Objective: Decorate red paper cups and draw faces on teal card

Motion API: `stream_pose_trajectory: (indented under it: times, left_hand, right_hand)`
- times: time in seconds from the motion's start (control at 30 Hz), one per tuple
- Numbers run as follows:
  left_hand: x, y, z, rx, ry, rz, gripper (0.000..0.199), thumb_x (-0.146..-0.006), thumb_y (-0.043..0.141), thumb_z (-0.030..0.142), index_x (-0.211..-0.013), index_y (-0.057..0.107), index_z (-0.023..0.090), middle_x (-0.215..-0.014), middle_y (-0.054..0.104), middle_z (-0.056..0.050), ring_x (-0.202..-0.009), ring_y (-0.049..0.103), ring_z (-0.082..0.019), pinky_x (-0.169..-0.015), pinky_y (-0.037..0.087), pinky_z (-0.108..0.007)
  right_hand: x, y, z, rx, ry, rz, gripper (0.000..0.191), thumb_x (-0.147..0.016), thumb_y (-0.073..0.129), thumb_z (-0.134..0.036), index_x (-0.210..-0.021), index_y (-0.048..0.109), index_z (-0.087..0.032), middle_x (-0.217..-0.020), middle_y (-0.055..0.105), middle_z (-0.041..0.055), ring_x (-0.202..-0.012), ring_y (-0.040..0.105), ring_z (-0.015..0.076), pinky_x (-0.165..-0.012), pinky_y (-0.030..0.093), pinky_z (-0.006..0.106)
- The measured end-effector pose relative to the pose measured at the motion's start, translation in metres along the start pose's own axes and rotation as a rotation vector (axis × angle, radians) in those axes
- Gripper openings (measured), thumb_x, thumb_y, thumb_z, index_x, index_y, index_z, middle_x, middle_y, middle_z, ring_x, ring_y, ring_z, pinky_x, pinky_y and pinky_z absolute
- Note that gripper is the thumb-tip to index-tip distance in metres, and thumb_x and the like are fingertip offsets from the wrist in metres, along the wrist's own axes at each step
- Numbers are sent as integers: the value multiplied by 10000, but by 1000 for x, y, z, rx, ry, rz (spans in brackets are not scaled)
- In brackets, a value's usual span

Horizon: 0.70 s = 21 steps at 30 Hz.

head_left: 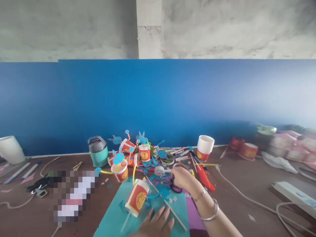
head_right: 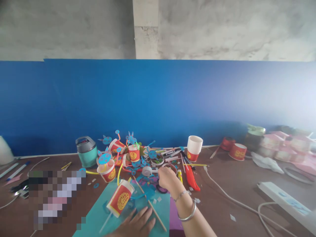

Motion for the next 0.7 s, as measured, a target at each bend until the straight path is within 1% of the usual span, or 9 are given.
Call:
stream_pose_trajectory:
  times: [0.07,0.17,0.23,0.3,0.37,0.4,0.47,0.57,0.7]
  left_hand:
    - [-2,-9,-7,3,13,0,449,-967,281,313,-1413,320,270,-1460,348,-120,-1322,357,-319,-1016,370,-541]
    - [-2,-16,-14,19,45,67,502,-961,319,338,-1448,209,294,-1507,259,-92,-1365,267,-313,-1062,305,-537]
    - [-1,-16,-17,32,28,112,573,-933,372,422,-1456,163,316,-1530,182,-90,-1376,219,-342,-1066,284,-552]
    - [0,-15,-19,61,-16,115,695,-869,430,550,-1460,164,300,-1536,144,-118,-1369,206,-385,-1059,275,-575]
    - [1,-18,-17,108,-70,81,794,-817,450,624,-1459,201,227,-1518,209,-162,-1359,230,-398,-1062,273,-570]
    - [2,-21,-17,133,-100,59,796,-822,444,620,-1453,226,187,-1497,271,-178,-1357,246,-386,-1071,275,-550]
    - [5,-27,-16,168,-150,52,768,-835,440,599,-1440,266,159,-1472,339,-171,-1362,259,-353,-1090,276,-500]
    - [11,-33,-18,171,-181,81,771,-820,433,633,-1431,297,182,-1489,315,-152,-1369,244,-350,-1089,288,-483]
    - [14,-30,-22,127,-226,141,775,-777,428,696,-1419,326,274,-1479,331,-147,-1335,285,-417,-1047,284,-585]
  right_hand:
    - [1,-4,-1,3,12,13,353,-685,518,-16,-973,696,-118,-1016,694,155,-1006,621,249,-778,417,257]
    - [4,-8,-5,6,4,17,298,-714,515,-74,-943,701,-111,-965,705,162,-946,641,259,-733,421,274]
    - [6,-9,-12,-1,-36,-2,245,-724,528,-137,-883,714,-130,-895,719,141,-872,655,249,-681,420,268]
    - [9,-6,-23,-13,-97,-43,206,-702,562,-194,-828,722,-164,-834,728,100,-797,658,227,-625,414,251]
    - [12,-1,-32,-21,-153,-88,201,-663,591,-218,-809,724,-185,-803,729,71,-755,653,217,-587,408,238]
    - [13,1,-36,-21,-172,-109,208,-649,596,-219,-810,724,-188,-799,729,66,-749,650,219,-575,407,237]
    - [14,5,-40,-15,-194,-138,238,-635,595,-212,-836,720,-186,-827,729,67,-772,649,230,-571,413,238]
    - [13,10,-39,3,-191,-173,299,-586,649,-224,-874,708,-172,-887,726,79,-804,655,254,-582,440,248]
    - [10,17,-40,44,-132,-176,394,-552,706,-205,-942,694,-149,-959,719,126,-885,661,310,-654,492,295]
Point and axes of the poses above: each hand's wrist, its own x-axis away from the middle knuckle, its own y-axis out of the palm, z = x × y, the point moved 3 cm from there along -x, towards the middle knuckle
